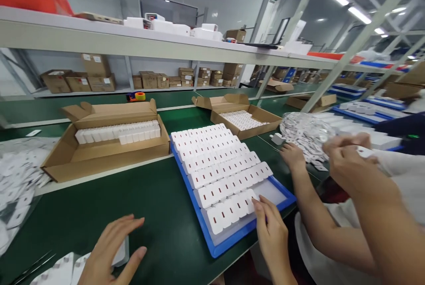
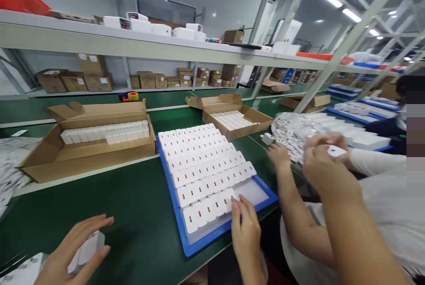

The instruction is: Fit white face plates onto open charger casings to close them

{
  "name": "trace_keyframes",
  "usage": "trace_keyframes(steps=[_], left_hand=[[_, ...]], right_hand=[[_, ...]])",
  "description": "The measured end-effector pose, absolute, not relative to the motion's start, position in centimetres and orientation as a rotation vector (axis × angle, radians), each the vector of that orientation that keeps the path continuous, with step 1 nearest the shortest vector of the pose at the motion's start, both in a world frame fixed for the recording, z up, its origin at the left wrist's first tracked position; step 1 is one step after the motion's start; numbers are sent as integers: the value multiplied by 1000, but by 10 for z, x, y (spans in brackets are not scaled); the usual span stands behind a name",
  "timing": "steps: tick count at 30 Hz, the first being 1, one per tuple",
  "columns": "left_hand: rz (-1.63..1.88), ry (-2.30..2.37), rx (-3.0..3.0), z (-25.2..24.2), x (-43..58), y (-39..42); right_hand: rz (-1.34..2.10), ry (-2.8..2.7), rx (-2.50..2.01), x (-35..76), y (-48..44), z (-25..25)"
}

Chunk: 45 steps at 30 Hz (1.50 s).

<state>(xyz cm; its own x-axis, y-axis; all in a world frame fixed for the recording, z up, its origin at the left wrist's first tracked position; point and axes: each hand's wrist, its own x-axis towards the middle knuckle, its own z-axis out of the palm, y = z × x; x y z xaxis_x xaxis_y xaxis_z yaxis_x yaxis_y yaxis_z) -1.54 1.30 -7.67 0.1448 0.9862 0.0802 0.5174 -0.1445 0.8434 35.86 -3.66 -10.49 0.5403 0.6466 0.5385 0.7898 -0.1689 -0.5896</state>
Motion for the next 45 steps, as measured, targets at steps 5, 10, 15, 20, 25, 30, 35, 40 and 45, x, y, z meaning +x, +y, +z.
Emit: trace_keyframes(steps=[5, 10, 15, 20, 25, 30, 35, 40, 45], left_hand=[[414, 1565, 2348, -95, -46, 28], [470, 1425, 2296, -71, -48, 38], [1152, 1298, 1764, -57, -54, 10], [1540, 1106, 1200, -59, -41, -20], [1534, 1340, 1326, -48, -64, -31], [1699, 1476, 1055, -47, -109, -53], [2078, 1559, 955, -44, -128, -76], [2075, 1369, 893, -36, -129, -88], [2116, 1277, 1072, -31, -129, -86]], right_hand=[[-408, -1243, -1796, 338, -30, -78], [-410, -1571, -1432, 276, -10, -31], [475, -1738, -1237, 203, 3, -8], [1230, -1831, -970, 129, 3, 4], [1146, -2156, -926, 83, 12, 36], [953, -2501, -922, 7, 60, 48], [767, -2926, -967, -91, 99, -2], [550, -3126, -1016, -131, 107, -52], [513, -3110, -1067, -130, 116, -63]])
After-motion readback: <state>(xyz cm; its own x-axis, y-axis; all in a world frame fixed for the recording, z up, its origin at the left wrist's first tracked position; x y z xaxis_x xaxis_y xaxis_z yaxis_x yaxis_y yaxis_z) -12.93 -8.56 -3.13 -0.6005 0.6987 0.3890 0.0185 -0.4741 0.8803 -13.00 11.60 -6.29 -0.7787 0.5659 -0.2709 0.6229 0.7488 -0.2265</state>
